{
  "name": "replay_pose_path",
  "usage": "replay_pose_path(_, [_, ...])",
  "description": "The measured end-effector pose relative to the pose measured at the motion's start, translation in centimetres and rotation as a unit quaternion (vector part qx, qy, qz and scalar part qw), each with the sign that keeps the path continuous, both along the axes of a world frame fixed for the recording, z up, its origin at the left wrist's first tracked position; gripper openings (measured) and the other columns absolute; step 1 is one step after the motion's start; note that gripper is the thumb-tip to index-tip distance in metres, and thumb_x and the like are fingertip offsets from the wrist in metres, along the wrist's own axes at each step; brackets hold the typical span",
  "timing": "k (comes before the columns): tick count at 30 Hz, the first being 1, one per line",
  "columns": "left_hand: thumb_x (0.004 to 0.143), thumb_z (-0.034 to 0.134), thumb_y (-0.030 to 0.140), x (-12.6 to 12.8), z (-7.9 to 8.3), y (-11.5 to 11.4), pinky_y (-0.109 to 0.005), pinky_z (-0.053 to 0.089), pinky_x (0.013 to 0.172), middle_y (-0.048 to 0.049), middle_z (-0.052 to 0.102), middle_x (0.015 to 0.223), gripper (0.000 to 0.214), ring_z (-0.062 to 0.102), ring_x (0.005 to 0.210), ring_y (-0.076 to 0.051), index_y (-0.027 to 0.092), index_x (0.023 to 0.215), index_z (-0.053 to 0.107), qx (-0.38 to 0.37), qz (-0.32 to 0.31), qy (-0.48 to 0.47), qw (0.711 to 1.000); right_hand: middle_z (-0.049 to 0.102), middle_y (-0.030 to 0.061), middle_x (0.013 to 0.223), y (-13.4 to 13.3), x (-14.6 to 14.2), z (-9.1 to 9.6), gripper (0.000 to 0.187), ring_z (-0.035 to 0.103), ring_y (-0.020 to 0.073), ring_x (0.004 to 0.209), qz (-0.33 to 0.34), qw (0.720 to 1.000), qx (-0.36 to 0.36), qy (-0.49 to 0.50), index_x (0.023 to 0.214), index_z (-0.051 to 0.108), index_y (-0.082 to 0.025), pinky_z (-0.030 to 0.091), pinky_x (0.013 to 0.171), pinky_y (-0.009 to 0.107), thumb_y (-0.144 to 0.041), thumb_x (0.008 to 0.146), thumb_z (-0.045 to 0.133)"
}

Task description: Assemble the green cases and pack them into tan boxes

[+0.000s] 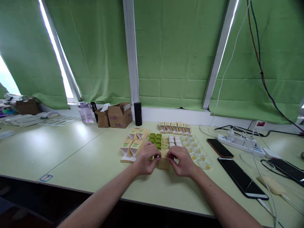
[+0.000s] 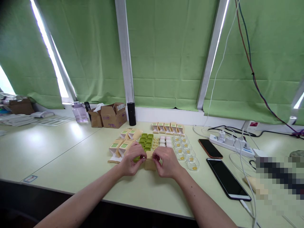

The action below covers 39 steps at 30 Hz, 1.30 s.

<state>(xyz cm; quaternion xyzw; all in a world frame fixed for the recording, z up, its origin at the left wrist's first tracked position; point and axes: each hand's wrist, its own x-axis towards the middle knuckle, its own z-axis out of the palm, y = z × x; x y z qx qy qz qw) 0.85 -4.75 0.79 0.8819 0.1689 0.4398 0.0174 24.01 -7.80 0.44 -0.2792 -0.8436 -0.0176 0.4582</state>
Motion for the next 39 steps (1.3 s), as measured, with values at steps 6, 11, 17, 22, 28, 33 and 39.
replay_pose_path(6, [0.093, 0.057, 0.019, 0.0, 0.0, 0.0, -0.042, 0.042, 0.079, -0.0013, 0.062, 0.07, 0.009, 0.056, 0.069, -0.019, 0.022, 0.086, 0.062, 0.005, -0.015, -0.005, 1.0, 0.06, -0.0012, 0.066, 0.0, 0.1, -0.1, 0.012, 0.051, 0.0157, 0.059, 0.004, 1.0, -0.01, 0.006, 0.078, 0.058, -0.023, 0.031, 0.059, 0.029, -0.011, 0.078, 0.059])
replay_pose_path(11, [0.095, 0.056, 0.023, 0.1, 0.1, 0.0, -0.043, 0.043, 0.079, -0.0022, 0.063, 0.068, 0.012, 0.057, 0.068, -0.02, 0.022, 0.083, 0.061, -0.007, -0.007, 0.007, 1.0, 0.061, -0.0011, 0.064, 0.0, 0.0, -0.1, 0.011, 0.05, 0.0154, 0.058, 0.007, 1.0, -0.016, 0.009, 0.076, 0.058, -0.023, 0.032, 0.058, 0.029, -0.012, 0.078, 0.059])
replay_pose_path(17, [0.095, 0.055, 0.023, 0.0, 0.1, 0.0, -0.044, 0.042, 0.079, -0.0024, 0.064, 0.068, 0.014, 0.056, 0.068, -0.021, 0.022, 0.082, 0.061, -0.003, -0.013, 0.013, 1.0, 0.06, -0.0018, 0.062, 0.0, 0.0, 0.0, 0.011, 0.05, 0.0148, 0.056, 0.014, 1.0, -0.02, 0.01, 0.074, 0.056, -0.023, 0.033, 0.057, 0.028, -0.013, 0.077, 0.059])
replay_pose_path(22, [0.095, 0.056, 0.024, 0.0, -0.1, 0.0, -0.044, 0.043, 0.081, -0.0023, 0.063, 0.067, 0.014, 0.056, 0.069, -0.021, 0.023, 0.082, 0.062, -0.008, -0.006, 0.024, 1.0, 0.061, -0.0014, 0.063, 0.0, 0.1, -0.1, 0.011, 0.051, 0.0149, 0.056, 0.013, 0.999, -0.038, 0.004, 0.073, 0.056, -0.023, 0.034, 0.057, 0.028, -0.013, 0.076, 0.059])
replay_pose_path(28, [0.093, 0.055, 0.02, 0.0, -0.1, 0.0, -0.044, 0.042, 0.081, -0.0011, 0.062, 0.066, 0.015, 0.055, 0.067, -0.02, 0.022, 0.079, 0.06, 0.001, -0.018, 0.017, 1.0, 0.061, -0.0017, 0.062, 0.0, 0.0, -0.2, 0.012, 0.051, 0.0147, 0.056, 0.016, 0.999, -0.049, 0.0, 0.072, 0.055, -0.023, 0.035, 0.057, 0.028, -0.012, 0.075, 0.059])
replay_pose_path(33, [0.095, 0.056, 0.021, 0.0, -0.1, 0.0, -0.043, 0.043, 0.081, -0.0028, 0.069, 0.071, 0.014, 0.059, 0.069, -0.021, 0.022, 0.085, 0.065, -0.008, 0.018, 0.018, 1.0, 0.059, -0.0034, 0.063, 0.0, 1.0, 0.4, 0.011, 0.05, 0.0143, 0.057, -0.009, 0.998, -0.069, 0.01, 0.082, 0.06, -0.023, 0.036, 0.059, 0.028, -0.012, 0.081, 0.062])
replay_pose_path(39, [0.096, 0.055, 0.017, 0.1, -0.7, 0.8, -0.041, 0.045, 0.083, -0.0063, 0.078, 0.085, 0.025, 0.069, 0.077, -0.023, 0.021, 0.107, 0.076, -0.032, 0.095, 0.002, 0.995, 0.059, -0.0067, 0.067, 0.1, 2.3, 1.9, 0.04, 0.052, 0.016, 0.06, -0.054, 0.987, -0.123, -0.085, 0.12, 0.06, -0.026, 0.033, 0.061, 0.028, -0.014, 0.083, 0.069])
